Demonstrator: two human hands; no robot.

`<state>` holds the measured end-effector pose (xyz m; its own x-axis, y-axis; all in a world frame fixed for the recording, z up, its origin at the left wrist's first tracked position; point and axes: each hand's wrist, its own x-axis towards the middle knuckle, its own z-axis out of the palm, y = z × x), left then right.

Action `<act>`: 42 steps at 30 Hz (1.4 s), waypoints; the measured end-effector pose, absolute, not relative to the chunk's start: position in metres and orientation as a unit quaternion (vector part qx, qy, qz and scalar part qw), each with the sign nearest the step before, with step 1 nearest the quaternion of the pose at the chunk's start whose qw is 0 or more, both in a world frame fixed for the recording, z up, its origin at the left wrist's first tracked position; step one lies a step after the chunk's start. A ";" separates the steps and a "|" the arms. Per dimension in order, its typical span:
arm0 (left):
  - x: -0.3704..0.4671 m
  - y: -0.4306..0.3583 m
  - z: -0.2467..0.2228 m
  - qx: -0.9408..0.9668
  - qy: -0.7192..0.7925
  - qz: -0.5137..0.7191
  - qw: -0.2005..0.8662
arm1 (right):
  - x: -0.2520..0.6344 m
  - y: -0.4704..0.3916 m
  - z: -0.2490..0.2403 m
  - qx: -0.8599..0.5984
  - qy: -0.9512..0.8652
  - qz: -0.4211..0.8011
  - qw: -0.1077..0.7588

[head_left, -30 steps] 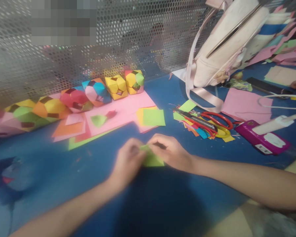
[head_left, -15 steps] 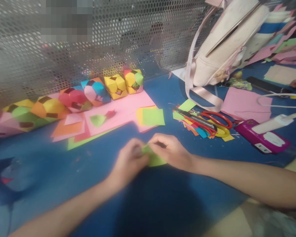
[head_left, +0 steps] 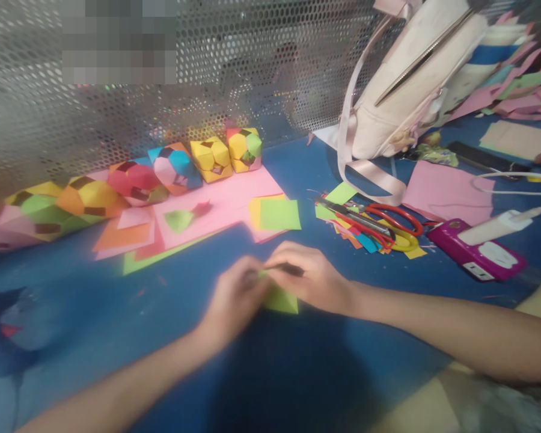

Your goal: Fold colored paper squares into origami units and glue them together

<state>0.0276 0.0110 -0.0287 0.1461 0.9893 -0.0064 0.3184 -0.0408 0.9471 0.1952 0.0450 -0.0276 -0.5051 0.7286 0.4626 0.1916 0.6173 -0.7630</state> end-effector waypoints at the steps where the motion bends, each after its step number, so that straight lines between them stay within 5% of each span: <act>1: 0.028 0.011 -0.028 0.619 0.530 0.377 0.440 | 0.196 0.045 -0.027 -0.284 -0.807 0.316 0.410; 14: 0.031 0.010 -0.027 0.646 0.502 0.358 0.450 | 0.195 0.044 -0.025 -0.244 -0.868 0.186 0.390; 42: 0.030 0.014 -0.031 0.580 0.570 0.430 0.393 | 0.198 0.046 -0.025 -0.300 -0.828 0.192 0.434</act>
